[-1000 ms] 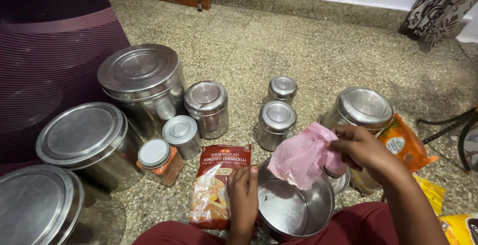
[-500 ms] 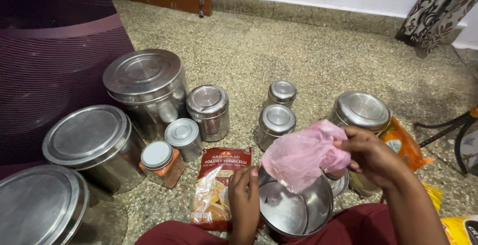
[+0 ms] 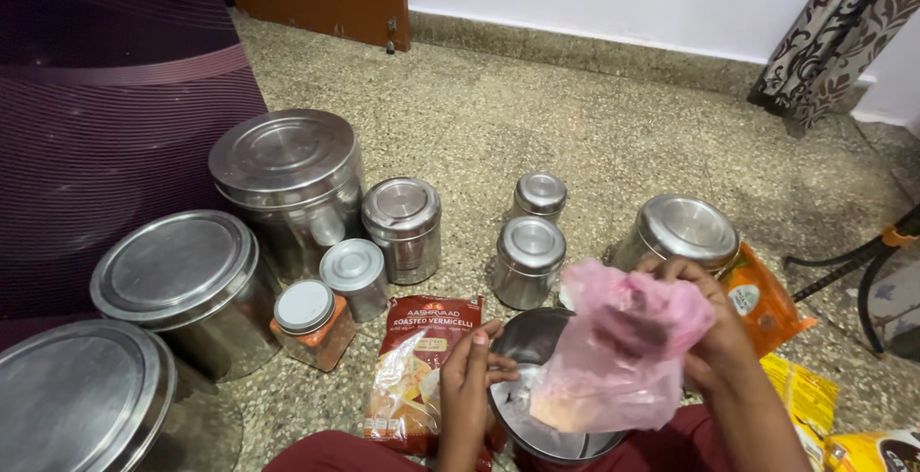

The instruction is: The person sits on the floor and opens several metal containers and food packages, then places them into a larger metal container. They handle a jaggery bag, a chocolate spread jar, a pink plastic bag, and a yellow packet, closing and stacking containers as they go.

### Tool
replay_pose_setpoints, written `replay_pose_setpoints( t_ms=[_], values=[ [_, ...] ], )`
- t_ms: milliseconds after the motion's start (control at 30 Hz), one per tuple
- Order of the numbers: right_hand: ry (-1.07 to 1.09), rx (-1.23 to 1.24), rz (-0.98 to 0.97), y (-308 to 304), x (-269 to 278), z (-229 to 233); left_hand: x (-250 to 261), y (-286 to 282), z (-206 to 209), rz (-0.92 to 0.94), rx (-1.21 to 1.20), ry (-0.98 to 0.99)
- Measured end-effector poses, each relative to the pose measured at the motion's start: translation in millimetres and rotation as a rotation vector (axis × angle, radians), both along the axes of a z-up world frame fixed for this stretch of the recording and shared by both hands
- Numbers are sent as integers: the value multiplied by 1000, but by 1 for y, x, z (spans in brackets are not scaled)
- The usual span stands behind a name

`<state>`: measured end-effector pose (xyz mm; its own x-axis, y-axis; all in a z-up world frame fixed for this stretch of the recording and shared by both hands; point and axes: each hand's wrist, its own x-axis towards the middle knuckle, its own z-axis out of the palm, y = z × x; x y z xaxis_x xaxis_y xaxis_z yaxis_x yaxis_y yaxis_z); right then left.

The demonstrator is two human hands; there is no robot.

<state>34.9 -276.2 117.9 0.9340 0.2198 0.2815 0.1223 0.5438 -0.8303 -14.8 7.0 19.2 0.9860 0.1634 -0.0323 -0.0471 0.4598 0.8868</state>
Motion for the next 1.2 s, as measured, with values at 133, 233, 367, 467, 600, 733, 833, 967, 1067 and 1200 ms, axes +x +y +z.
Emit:
replay_pose_setpoints(
  t_ms=[133,233,367,467,600,733,833,967,1067,1200],
  values=[
    [208,250,-116,-2,8,-25,2,3,-4,-50,-56,-50],
    [307,328,-223,1,14,-34,2,3,-6,-91,-87,-65],
    [319,391,-247,5,16,-35,4,1,-10,-133,-94,-59],
    [338,493,-155,8,15,-30,5,0,-10,-171,-86,-92],
    [351,549,-108,11,12,-27,-3,-1,2,-222,-37,-64],
    [360,641,-67,13,9,-28,-13,0,20,-331,12,39],
    [344,663,-8,13,7,-28,-16,-1,27,-402,112,82],
    [326,563,-96,11,8,-25,-17,-4,28,-463,-77,-137],
    [264,548,-102,4,10,-23,-16,-1,27,-421,-151,-142],
    [279,525,-204,-7,13,-23,-16,9,30,-401,-237,-96]
  ],
)
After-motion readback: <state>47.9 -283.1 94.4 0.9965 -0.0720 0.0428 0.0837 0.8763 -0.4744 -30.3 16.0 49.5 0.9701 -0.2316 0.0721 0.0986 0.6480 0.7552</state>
